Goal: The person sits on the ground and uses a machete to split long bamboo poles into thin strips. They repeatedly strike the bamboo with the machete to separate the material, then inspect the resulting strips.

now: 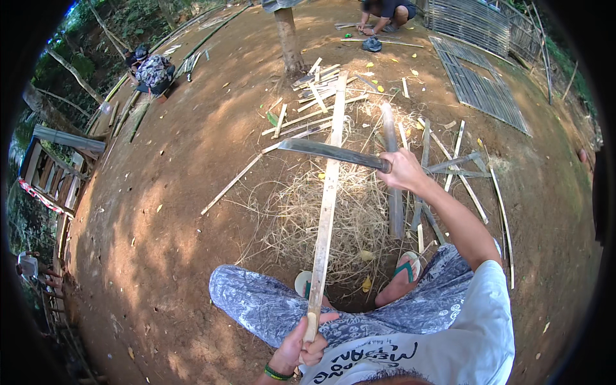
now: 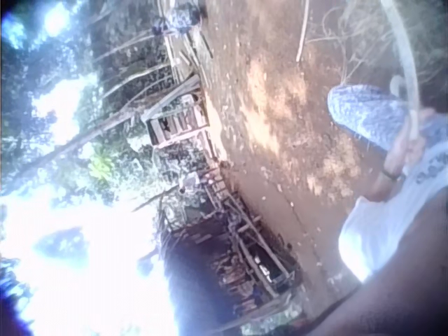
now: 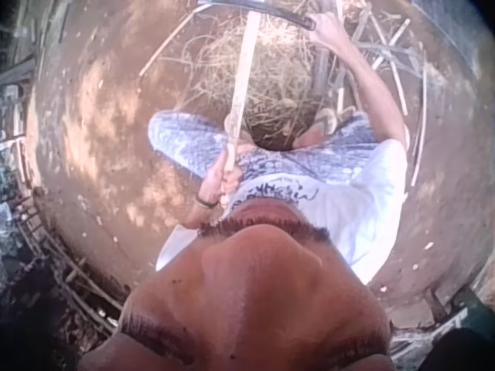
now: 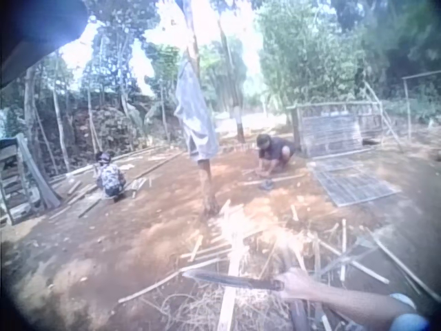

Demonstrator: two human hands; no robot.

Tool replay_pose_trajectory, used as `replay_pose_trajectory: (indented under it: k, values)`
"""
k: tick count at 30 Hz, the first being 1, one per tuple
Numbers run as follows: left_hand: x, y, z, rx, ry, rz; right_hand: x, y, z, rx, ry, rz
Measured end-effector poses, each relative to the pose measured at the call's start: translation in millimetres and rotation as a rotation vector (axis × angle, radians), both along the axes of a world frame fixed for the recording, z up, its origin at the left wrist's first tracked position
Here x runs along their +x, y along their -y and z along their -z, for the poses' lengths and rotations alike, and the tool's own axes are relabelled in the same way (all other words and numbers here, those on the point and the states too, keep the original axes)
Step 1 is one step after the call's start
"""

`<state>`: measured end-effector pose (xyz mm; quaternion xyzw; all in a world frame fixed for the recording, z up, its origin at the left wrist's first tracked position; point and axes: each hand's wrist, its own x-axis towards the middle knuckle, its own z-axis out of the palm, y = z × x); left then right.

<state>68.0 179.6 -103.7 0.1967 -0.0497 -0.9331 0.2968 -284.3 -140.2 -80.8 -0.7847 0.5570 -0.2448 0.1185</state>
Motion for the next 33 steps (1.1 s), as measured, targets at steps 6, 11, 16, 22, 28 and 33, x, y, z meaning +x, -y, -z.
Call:
replay_pose_trajectory:
  k: [6,11,16,22,28,33]
  values:
    - [1,-6,-8,0.024,-0.001,0.008,-7,10,8,0.184,0.073,0.087]
    - [2,-1,-2,0.011,0.004,-0.026,12,-8,25,-0.127,0.106,-0.194]
    - [8,-20,-11,0.263,0.251,0.01,-38,39,8,0.156,0.086,0.252]
    - [12,-27,-18,0.282,0.451,-0.076,-11,29,-6,0.001,0.008,0.024]
    - [32,-41,-4,0.321,0.303,0.039,-119,103,21,0.055,0.255,0.567]
    - [11,-8,0,-0.136,0.287,0.087,-29,54,4,0.463,1.245,0.217]
